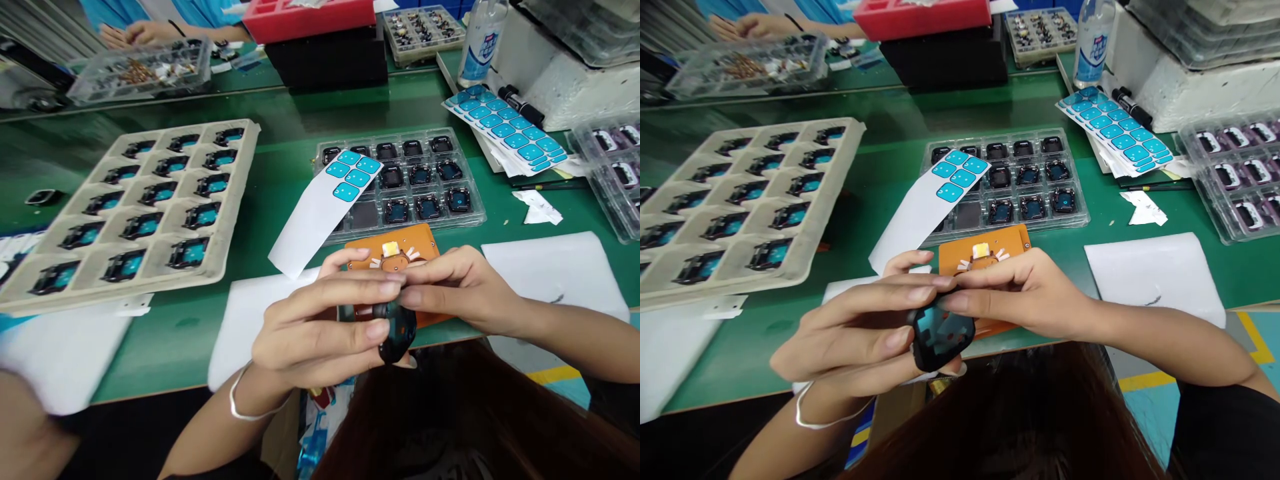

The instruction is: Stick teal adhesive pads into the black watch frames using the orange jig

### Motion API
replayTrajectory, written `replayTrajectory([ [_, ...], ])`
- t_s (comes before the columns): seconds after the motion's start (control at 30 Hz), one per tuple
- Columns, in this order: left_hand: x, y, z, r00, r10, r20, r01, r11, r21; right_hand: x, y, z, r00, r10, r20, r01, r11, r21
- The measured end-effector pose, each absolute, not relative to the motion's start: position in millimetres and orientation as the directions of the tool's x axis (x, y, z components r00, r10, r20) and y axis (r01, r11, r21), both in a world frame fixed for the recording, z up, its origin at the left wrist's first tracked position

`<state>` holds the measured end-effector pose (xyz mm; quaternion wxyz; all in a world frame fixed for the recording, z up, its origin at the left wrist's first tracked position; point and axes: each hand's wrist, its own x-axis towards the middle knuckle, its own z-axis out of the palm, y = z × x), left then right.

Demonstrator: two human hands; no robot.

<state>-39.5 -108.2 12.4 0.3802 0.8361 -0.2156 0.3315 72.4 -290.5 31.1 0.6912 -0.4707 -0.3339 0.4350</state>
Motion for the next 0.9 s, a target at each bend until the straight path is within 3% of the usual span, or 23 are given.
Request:
replayTrajectory([
  [0.17, -29, -108, 11, 0.594, -0.186, 0.782, -0.742, -0.502, 0.444, 72, -292, 26, 0.425, 0.905, -0.015, -0.346, 0.147, -0.927],
  [0.33, -23, -112, 9, 0.596, -0.093, 0.798, -0.738, -0.455, 0.498, 75, -293, 19, 0.419, 0.906, -0.062, -0.359, 0.102, -0.928],
  [0.9, -22, -110, 11, 0.578, -0.170, 0.798, -0.772, -0.433, 0.466, 74, -291, 26, 0.418, 0.907, -0.060, -0.347, 0.098, -0.933],
])
